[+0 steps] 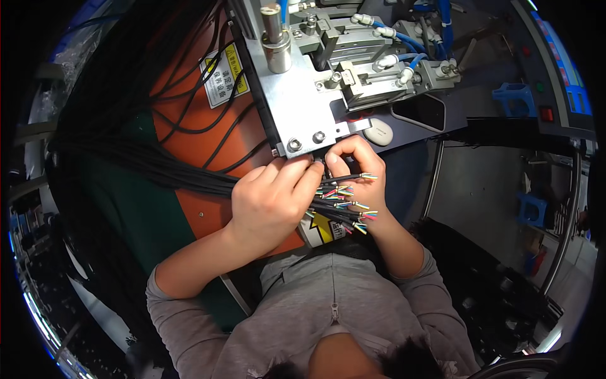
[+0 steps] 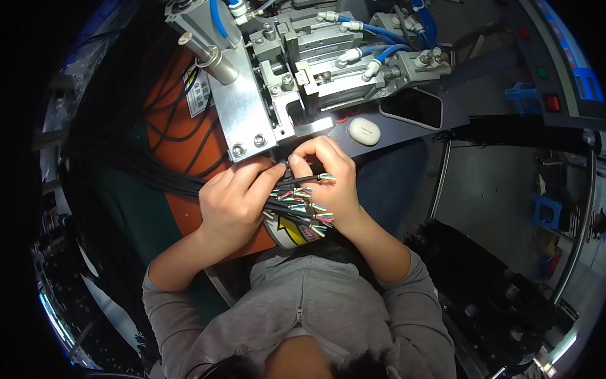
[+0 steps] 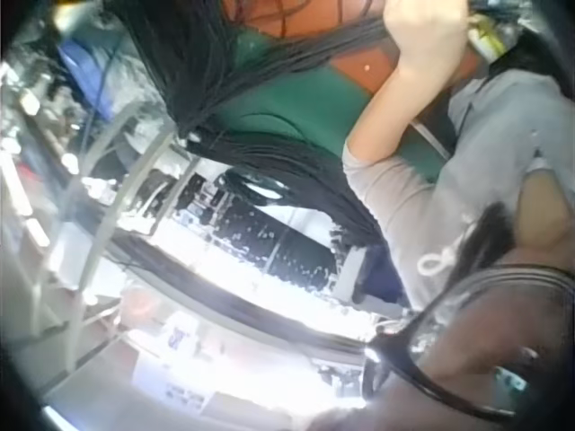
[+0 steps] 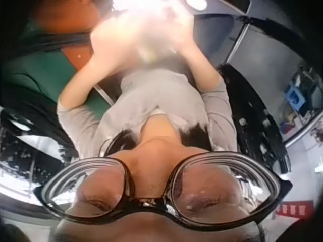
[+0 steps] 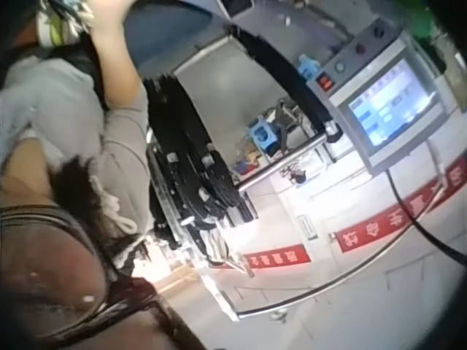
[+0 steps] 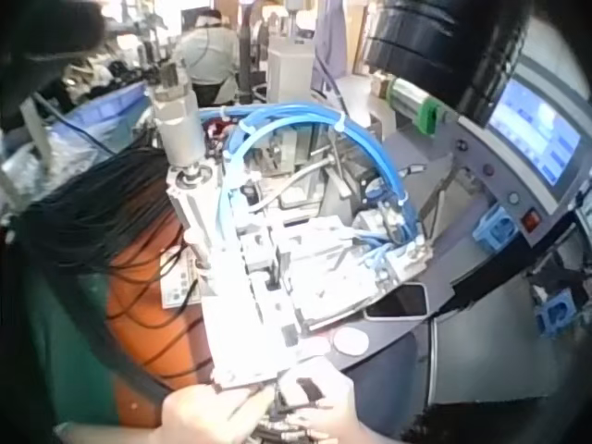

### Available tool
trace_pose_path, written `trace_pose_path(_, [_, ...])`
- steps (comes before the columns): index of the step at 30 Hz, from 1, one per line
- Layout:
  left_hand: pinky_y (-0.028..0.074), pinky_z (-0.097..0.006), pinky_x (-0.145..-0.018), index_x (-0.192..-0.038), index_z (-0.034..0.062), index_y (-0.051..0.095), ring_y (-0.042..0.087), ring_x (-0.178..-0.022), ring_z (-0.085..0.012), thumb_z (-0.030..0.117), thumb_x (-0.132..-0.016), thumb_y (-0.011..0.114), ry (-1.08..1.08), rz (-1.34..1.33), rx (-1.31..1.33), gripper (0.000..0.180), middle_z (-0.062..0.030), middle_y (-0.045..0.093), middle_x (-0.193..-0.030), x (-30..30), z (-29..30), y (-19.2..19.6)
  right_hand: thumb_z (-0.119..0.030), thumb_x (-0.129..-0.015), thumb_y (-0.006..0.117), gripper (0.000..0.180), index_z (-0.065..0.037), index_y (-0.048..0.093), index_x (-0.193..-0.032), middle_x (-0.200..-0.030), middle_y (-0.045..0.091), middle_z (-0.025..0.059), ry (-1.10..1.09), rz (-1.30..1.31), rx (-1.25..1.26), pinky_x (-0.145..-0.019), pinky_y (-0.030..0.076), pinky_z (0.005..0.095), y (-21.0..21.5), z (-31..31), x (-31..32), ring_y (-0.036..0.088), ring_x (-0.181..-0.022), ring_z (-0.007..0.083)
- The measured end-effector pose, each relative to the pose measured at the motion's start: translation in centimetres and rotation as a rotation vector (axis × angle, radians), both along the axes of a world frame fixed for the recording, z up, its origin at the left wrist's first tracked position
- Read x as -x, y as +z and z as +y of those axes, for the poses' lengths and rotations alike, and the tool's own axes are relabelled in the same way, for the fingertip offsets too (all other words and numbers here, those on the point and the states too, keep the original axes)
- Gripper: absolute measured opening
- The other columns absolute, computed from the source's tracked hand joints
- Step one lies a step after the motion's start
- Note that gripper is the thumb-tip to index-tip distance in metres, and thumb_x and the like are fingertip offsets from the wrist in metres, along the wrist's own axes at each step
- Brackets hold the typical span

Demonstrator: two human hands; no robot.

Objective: The person inserts individual colored wires into a crimping machine and secures them. They then handle a large bundle of black cables, organizing them before returning to the machine to continue the crimping process.

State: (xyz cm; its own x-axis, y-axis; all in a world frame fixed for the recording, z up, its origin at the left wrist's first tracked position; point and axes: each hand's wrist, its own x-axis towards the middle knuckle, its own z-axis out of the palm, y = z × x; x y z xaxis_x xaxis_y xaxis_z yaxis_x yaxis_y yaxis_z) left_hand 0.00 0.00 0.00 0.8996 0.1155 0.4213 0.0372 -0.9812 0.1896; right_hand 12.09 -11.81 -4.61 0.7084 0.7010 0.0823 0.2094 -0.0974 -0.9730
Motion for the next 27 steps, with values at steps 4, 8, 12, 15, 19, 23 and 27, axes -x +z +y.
trace_pose_path(4, [0.037,-0.024,-0.049,-0.083,0.0057,0.065,0.052,-0.058,-0.0095,0.008,-0.076,0.065,0.071,0.106,-0.103,0.007,0.001,0.05,-0.073,0.8,-0.9,0.9,-0.008,-0.084,0.063,0.012,0.0,0.056,-0.078,-0.068,0.053,0.0021,0.037,0.333,-0.031,-0.058,0.04,0.0237,-0.7,-0.3,-0.5,0.048,-0.064,0.0068])
trace_pose_path(8, [0.038,-0.025,-0.05,-0.077,0.0062,0.061,0.051,-0.055,-0.0093,0.01,-0.077,0.066,0.129,0.113,-0.162,0.007,0.0007,0.044,-0.066,0.8,-1.1,0.9,-0.008,-0.085,0.062,0.009,-0.001,0.059,-0.08,-0.068,0.055,0.0025,-0.196,-0.057,-0.033,-0.056,0.041,0.0228,-2.8,-1.4,-3.9,0.05,-0.06,0.0066])
trace_pose_path(12, [0.038,-0.026,-0.049,-0.082,0.0051,0.063,0.051,-0.055,-0.0107,0.008,-0.073,0.066,0.022,0.051,-0.004,0.01,-0.0003,0.045,-0.066,0.7,0.0,0.3,-0.024,-0.089,0.059,0.04,-0.003,0.054,-0.123,-0.116,0.06,0.0155,-0.579,-0.68,0.301,-0.103,0.029,0.0452,-6.0,-4.7,-10.6,0.043,-0.123,0.0321])
trace_pose_path(15, [0.037,-0.026,-0.049,-0.084,0.0042,0.063,0.051,-0.055,-0.0114,0.007,-0.072,0.065,-0.016,0.012,0.057,0.013,-0.0008,0.046,-0.066,0.6,0.2,0.5,-0.029,-0.09,0.059,0.049,-0.005,0.048,-0.132,-0.126,0.056,0.0157,-0.495,-0.789,0.715,-0.11,0.019,0.049,-8.7,-6.1,-13.0,0.03,-0.134,0.0345])
trace_pose_path(19, [0.037,-0.027,-0.048,-0.086,0.0032,0.064,0.05,-0.053,-0.013,0.006,-0.072,0.065,-0.012,0.004,0.084,0.015,-0.0015,0.046,-0.064,0.7,0.3,0.5,-0.015,-0.082,0.067,0.037,-0.004,0.059,-0.116,-0.115,0.062,0.0134,-0.475,-0.824,0.275,-0.104,0.031,0.0439,-4.3,-4.9,-10.0,0.046,-0.12,0.0315])
trace_pose_path(23, [0.037,-0.029,-0.048,-0.089,0.0024,0.065,0.05,-0.051,-0.0154,0.006,-0.072,0.065,-0.035,0.013,0.144,0.017,-0.0026,0.046,-0.063,0.5,0.5,0.7,0.002,-0.07,0.074,0.027,-0.001,0.066,-0.096,-0.094,0.067,0.0096,0.173,-0.025,-0.351,-0.081,0.047,0.0313,2.0,-2.9,-4.7,0.062,-0.089,0.021])
trace_pose_path(27, [0.041,-0.028,-0.055,-0.096,0.0043,0.068,0.055,-0.06,-0.0161,0.011,-0.074,0.069,-0.046,0.019,0.064,0.023,-0.0028,0.057,-0.074,0.6,0.5,1.6,0.005,-0.07,0.074,0.016,0.002,0.068,-0.084,-0.087,0.066,0.0106,0.294,-0.12,-0.542,-0.069,0.047,0.027,2.6,-1.8,-3.4,0.062,-0.078,0.0173])
